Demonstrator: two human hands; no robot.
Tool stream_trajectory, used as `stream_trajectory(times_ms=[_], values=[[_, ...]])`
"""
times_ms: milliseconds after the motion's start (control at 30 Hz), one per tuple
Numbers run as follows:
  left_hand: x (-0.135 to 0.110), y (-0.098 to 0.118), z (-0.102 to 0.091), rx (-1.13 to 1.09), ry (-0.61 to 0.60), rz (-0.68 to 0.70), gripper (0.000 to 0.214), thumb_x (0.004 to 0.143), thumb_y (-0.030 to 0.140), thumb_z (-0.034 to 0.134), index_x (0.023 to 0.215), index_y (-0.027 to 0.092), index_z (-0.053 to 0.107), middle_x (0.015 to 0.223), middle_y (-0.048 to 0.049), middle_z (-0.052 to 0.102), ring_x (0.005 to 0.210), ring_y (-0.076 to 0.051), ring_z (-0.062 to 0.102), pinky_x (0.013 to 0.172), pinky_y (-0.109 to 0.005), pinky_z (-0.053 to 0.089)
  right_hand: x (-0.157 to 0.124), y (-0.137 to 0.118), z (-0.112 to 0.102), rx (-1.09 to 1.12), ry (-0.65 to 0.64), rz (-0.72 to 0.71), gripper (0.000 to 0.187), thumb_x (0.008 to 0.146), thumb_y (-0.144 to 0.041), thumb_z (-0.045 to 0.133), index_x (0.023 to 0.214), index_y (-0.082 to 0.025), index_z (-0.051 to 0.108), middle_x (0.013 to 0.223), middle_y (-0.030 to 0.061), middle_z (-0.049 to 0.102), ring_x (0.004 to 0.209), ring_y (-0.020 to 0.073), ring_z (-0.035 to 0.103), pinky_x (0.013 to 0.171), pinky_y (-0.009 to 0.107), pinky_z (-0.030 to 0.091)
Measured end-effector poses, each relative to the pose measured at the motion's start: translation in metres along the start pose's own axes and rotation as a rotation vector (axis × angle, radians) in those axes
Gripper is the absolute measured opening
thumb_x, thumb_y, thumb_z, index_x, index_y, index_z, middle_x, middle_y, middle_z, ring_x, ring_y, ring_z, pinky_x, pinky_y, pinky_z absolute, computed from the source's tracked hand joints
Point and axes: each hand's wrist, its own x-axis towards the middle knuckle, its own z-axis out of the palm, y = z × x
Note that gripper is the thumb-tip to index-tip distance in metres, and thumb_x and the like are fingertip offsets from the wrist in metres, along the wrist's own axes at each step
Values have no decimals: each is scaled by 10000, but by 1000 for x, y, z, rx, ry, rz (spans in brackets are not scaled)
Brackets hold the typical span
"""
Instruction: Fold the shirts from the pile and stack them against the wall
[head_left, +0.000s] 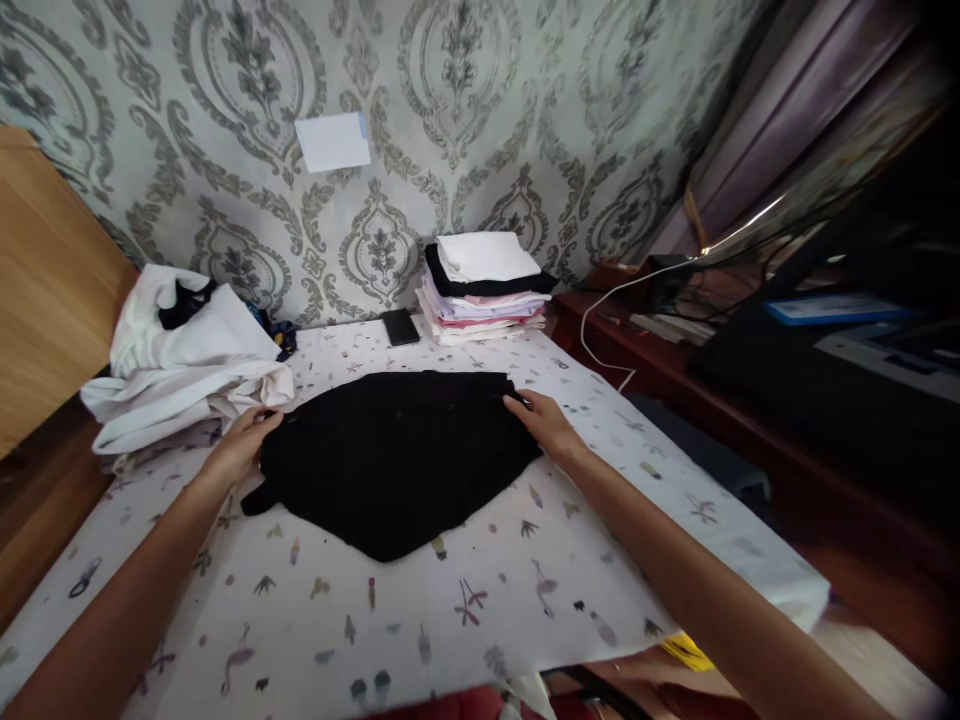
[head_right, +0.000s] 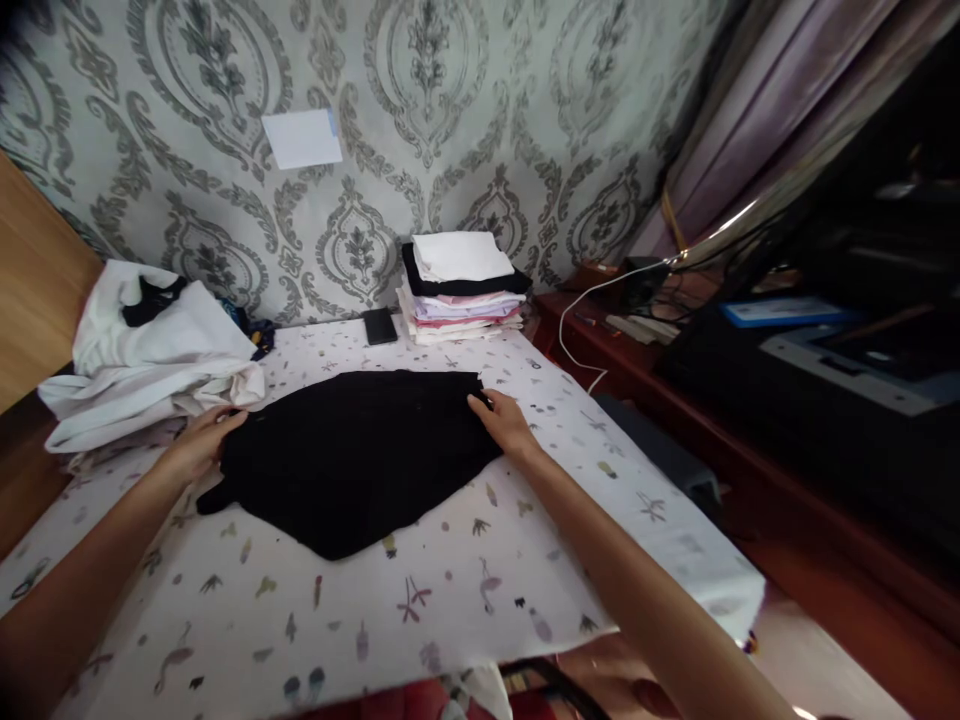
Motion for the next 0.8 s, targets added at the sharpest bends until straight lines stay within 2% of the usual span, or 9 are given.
stream_trajectory(times_ms=[100, 233, 300, 367, 433, 533, 633, 733, 800], values=[[-21, -2, -4, 66, 4, -10, 602, 570, 495, 831, 1034, 190, 597, 588, 84, 512, 454, -92, 474, 407, -182, 311, -12, 0, -7, -19, -44, -3, 425, 824, -599, 592, 940, -207, 710, 797, 45, 721, 757, 230, 667, 647, 315, 529], [-53, 3, -15, 200, -125, -72, 730, 597, 471, 846, 1225, 260, 539, 795, 9, 672, 683, -187, 656, 533, -238, 479, -32, 1, -16, -134, -76, -12, 410, 747, -533, 706, 1008, -217, 696, 887, 45, 733, 822, 233, 668, 693, 313, 525], [-69, 4, -18, 219, -212, -103, 874, 599, 444, 859, 1359, 310, 447, 854, 5, 691, 760, -209, 690, 613, -267, 526, -39, 1, -18, -234, -115, -10, 354, 704, -487, 742, 925, -213, 701, 845, 35, 723, 785, 224, 652, 675, 305, 511], [-82, 2, -19, 225, -279, -129, 1018, 604, 434, 855, 1467, 337, 323, 790, 31, 664, 715, -201, 688, 629, -280, 534, -45, -3, -19, -298, -136, 3, 275, 673, -453, 748, 772, -206, 679, 766, 26, 696, 744, 219, 634, 660, 308, 503], [-91, 2, -20, 195, -315, -141, 1085, 609, 429, 834, 1516, 323, 249, 686, 63, 606, 621, -183, 652, 576, -269, 506, -50, -13, -20, -206, -148, 25, 259, 657, -438, 747, 713, -204, 652, 745, 22, 684, 765, 229, 640, 684, 323, 517], [-98, 7, -28, 115, -339, -145, 1066, 612, 426, 799, 1526, 301, 264, 581, 85, 521, 527, -146, 552, 472, -221, 385, -61, -35, -28, 195, -180, 120, 324, 663, -462, 749, 840, -205, 660, 818, 31, 711, 830, 243, 672, 736, 346, 549], [-98, 13, -45, 108, -343, -163, 1066, 602, 458, 794, 1526, 311, 283, 506, 96, 459, 472, -124, 443, 446, -210, 287, -76, -51, -43, 392, -180, 254, 377, 642, -476, 783, 869, -215, 633, 787, 32, 701, 688, 199, 656, 602, 309, 534], [-97, 9, -63, 193, -354, -212, 1089, 586, 497, 803, 1526, 343, 275, 503, 94, 477, 469, -131, 423, 457, -224, 283, -96, -48, -58, 288, -239, 341, 401, 602, -466, 819, 843, -224, 609, 692, 1, 651, 501, 134, 542, 410, 248, 386], [-93, -2, -73, 290, -389, -237, 1043, 588, 513, 801, 1503, 373, 321, 532, 81, 527, 488, -155, 468, 461, -237, 306, -107, -37, -67, 121, -331, 354, 388, 611, -478, 807, 825, -235, 593, 592, -35, 594, 428, 116, 468, 380, 244, 321]])
